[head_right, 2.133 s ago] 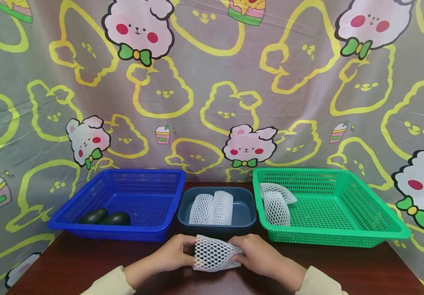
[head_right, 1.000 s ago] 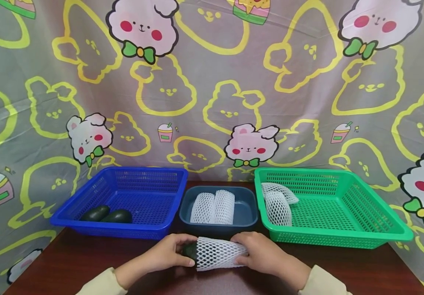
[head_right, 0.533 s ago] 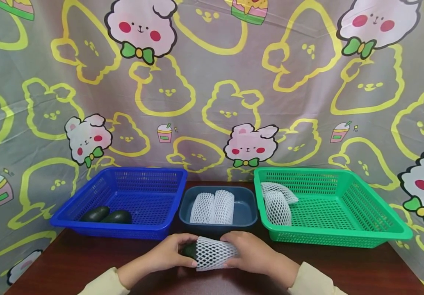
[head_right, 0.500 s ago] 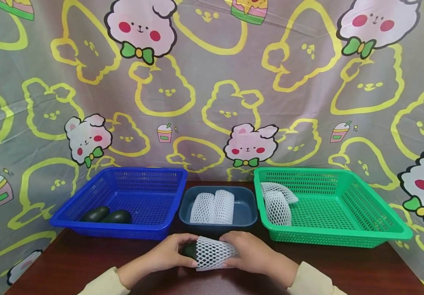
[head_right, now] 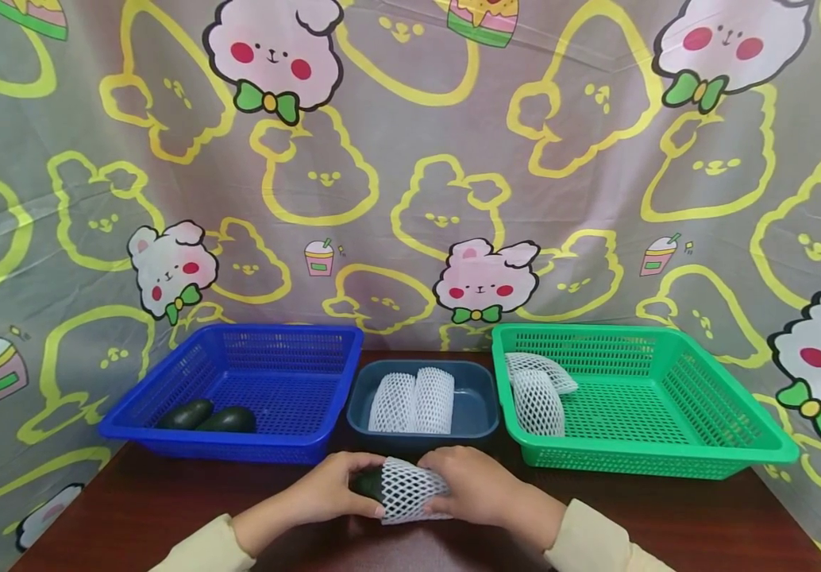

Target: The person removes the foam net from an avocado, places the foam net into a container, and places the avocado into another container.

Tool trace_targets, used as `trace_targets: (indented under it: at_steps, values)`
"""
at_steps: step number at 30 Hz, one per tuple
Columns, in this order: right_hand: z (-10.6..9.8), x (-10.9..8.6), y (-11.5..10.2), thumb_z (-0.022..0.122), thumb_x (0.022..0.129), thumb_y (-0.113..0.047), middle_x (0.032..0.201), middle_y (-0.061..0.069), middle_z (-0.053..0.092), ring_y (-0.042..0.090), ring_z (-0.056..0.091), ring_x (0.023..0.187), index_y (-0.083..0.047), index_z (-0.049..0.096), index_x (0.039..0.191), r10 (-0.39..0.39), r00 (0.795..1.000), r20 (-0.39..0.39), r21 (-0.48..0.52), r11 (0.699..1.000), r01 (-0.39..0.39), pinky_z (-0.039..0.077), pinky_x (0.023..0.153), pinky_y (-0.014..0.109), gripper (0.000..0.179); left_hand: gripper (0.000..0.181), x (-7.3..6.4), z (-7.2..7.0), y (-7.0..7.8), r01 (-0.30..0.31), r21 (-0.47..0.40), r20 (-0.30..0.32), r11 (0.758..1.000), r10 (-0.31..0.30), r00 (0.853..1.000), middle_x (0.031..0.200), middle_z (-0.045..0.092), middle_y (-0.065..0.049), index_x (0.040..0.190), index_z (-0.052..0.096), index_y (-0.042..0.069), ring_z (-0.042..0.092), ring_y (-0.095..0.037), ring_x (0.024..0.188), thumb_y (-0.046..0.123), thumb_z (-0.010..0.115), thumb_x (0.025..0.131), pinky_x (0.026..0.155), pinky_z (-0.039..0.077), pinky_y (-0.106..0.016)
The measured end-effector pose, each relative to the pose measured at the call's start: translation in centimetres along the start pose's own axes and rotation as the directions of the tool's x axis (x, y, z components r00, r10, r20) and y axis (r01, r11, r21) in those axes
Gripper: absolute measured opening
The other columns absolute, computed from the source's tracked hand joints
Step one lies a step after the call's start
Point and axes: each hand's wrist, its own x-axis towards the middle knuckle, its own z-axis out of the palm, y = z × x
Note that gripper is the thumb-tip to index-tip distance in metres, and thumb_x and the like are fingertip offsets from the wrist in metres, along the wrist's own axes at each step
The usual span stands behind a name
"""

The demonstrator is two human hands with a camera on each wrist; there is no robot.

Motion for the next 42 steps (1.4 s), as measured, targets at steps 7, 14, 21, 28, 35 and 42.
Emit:
trace_targets:
  at_steps: [7,14,21,28,35,42]
  values:
    - [-0.1,0.2,-0.2,0.079,0.081,-0.017,0.095,-0.009,0.067,0.000,0.058,0.082,-0.010,0.070,0.103,-0.039,0.999,-0.034,0.001,0.999,0.039,0.052,0.072,0.025,0.024,0.064,0.0,0.1,0.0,-0.007,0.031,-0.011,0.999,0.007,1.000,0.112,0.068,-0.007,0.121,0.065,-0.001,0.060,-0.010,0.100,0.030,0.088,0.070,0.088,0.048,-0.028]
    - [0.0,0.1,-0.2,0.077,0.083,-0.013,0.090,-0.013,0.067,-0.003,0.057,0.078,-0.014,0.073,0.098,-0.059,0.996,-0.061,-0.002,0.998,0.059,0.051,0.071,0.022,0.015,0.061,-0.3,0.1,0.0,0.019,0.009,-0.022,1.000,-0.019,1.000,0.109,0.069,-0.005,0.120,0.066,0.002,0.061,-0.010,0.098,0.030,0.088,0.070,0.085,0.049,-0.027]
    - [-0.3,-0.3,-0.1,0.078,0.082,-0.014,0.082,-0.015,0.066,-0.003,0.057,0.071,-0.016,0.072,0.087,-0.069,0.990,-0.125,-0.013,0.998,0.068,0.050,0.064,0.022,0.008,0.059,-0.8,-0.4,0.3,0.039,-0.069,-0.037,0.997,-0.042,0.998,0.108,0.069,-0.002,0.121,0.066,0.005,0.060,-0.008,0.091,0.028,0.086,0.071,0.078,0.049,-0.025]
    - [-1.3,-0.8,-0.1,0.078,0.081,-0.012,0.078,-0.015,0.066,-0.002,0.058,0.069,-0.016,0.072,0.084,0.014,0.992,-0.122,-0.001,1.000,-0.014,0.050,0.060,0.024,0.007,0.056,-1.5,-0.9,0.4,0.012,-0.103,-0.074,0.995,-0.020,0.997,0.106,0.069,-0.002,0.120,0.066,0.004,0.061,-0.008,0.085,0.026,0.085,0.072,0.073,0.049,-0.025]
    - [-2.9,-1.5,-0.4,0.079,0.080,-0.011,0.074,-0.011,0.066,-0.001,0.056,0.065,-0.015,0.072,0.081,0.111,0.980,-0.167,-0.013,0.993,-0.115,0.048,0.055,0.024,0.008,0.057,-2.1,-1.5,-0.1,0.031,-0.104,-0.090,0.994,-0.041,0.995,0.109,0.068,-0.003,0.122,0.065,0.005,0.061,-0.009,0.088,0.030,0.084,0.074,0.075,0.049,-0.026]
    - [-4.6,-2.0,-0.8,0.077,0.082,-0.011,0.056,-0.015,0.035,0.001,0.029,0.055,-0.020,0.052,0.064,0.135,0.968,-0.212,0.015,0.991,-0.135,0.032,0.049,0.022,0.032,0.058,-2.4,-1.9,-0.4,0.038,-0.106,-0.104,0.994,-0.049,0.993,0.111,0.067,-0.007,0.122,0.065,0.003,0.063,-0.012,0.091,0.030,0.084,0.074,0.076,0.050,-0.027]
